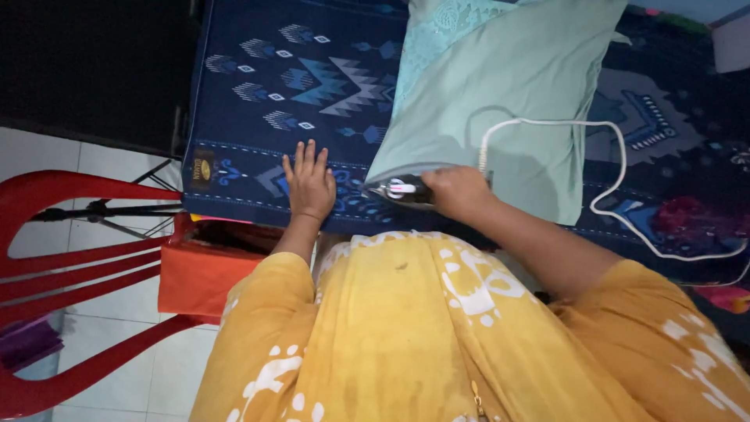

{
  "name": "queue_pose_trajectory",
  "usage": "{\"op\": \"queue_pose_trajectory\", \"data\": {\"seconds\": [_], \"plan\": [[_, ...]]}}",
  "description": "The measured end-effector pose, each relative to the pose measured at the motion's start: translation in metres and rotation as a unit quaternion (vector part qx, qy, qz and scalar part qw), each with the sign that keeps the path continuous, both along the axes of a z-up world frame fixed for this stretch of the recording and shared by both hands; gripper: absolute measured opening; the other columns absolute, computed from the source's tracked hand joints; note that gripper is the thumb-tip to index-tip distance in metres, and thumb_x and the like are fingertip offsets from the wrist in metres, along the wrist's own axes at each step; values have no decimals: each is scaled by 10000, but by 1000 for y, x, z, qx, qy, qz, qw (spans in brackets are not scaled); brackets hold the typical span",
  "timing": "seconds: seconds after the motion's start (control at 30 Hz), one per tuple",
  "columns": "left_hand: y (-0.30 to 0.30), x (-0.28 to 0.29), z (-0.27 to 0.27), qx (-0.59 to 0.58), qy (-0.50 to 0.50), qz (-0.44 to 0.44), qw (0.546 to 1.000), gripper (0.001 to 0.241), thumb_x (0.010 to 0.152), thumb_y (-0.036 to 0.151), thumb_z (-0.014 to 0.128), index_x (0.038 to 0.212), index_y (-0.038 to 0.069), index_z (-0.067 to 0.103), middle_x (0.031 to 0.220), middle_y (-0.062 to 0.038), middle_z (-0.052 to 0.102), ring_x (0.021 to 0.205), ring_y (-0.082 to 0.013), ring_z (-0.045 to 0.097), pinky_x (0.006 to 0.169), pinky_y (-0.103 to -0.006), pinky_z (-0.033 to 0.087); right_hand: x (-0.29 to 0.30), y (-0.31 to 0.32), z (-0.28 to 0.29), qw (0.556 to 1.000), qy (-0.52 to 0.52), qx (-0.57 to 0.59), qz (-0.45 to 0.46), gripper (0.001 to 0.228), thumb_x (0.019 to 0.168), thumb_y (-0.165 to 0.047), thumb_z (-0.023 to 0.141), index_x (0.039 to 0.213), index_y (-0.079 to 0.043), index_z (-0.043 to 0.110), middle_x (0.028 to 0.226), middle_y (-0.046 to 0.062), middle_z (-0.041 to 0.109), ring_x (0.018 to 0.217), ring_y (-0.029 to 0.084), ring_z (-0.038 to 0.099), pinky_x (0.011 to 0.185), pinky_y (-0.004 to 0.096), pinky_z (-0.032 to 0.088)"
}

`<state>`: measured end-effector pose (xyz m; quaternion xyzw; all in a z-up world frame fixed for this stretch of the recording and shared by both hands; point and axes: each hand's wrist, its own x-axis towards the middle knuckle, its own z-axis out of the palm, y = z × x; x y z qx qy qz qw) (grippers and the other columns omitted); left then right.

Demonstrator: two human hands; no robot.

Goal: The person irons a light green garment with lace trim on a patterned blue surface. They repeatedly smooth the fabric with their hands, adjust the garment's position, and use an electric iron to press different sections, including the lace-trimmed edge and the main body of the fabric.

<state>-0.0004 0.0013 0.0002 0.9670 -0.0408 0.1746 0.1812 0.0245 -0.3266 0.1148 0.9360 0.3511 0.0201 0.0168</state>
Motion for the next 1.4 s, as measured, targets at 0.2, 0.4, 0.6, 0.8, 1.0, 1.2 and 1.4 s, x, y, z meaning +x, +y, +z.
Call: {"op": "queue_pose_trajectory", "data": {"seconds": [0.2,0.4,0.6,0.8,1.0,1.2,1.4], "plan": [[-1,0,4,3,1,-2,1000,450,897,210,615,1334,105,644,1507,-164,534,1449,-363,420,1150,-657,245,0,-13,11,1000,22,-3,-21,200,769,-314,698,964,-273,678,712,-17,683,712,261,737,646,412,572],[-4,-1,9,-13,-11,7,1000,445,888,180,642,1325,101,650,1501,-161,547,1435,-368,439,1153,-648,245,3,4,4,999,39,13,-33,191,779,-265,683,970,-265,676,729,18,694,725,287,737,652,449,579],[-1,5,-15,-46,-34,31,998,376,898,250,672,1262,157,688,1476,-99,584,1428,-323,465,1165,-628,227,11,-42,18,963,189,-86,-169,397,831,-381,696,1205,-262,636,965,71,753,981,339,745,827,504,587],[-67,4,13,-117,-127,-105,979,517,932,331,606,1420,165,574,1587,-142,456,1503,-348,359,1195,-649,145,49,-8,61,961,174,-76,-203,323,854,-357,679,1124,-183,643,934,107,747,967,372,735,842,526,588],[-88,-5,0,-27,-60,-250,966,829,934,571,557,1550,42,391,1662,-207,305,1548,-395,245,1250,-645,64,94,16,22,966,157,-54,-198,265,860,-332,596,1089,-201,627,905,105,747,937,381,744,799,546,593],[-89,-1,1,26,29,-270,962,842,937,632,488,1559,73,390,1652,-152,343,1562,-320,225,1268,-635,23,67,1,46,965,156,-44,-207,250,882,-276,603,1104,-170,647,897,136,736,926,392,738,821,534,592],[-93,2,-6,12,25,-283,959,796,946,608,516,1500,37,466,1590,-184,431,1525,-328,316,1278,-609,86,92,4,32,963,141,-60,-223,226,866,-287,622,1065,-182,638,896,102,737,934,367,741,825,519,594]]}}
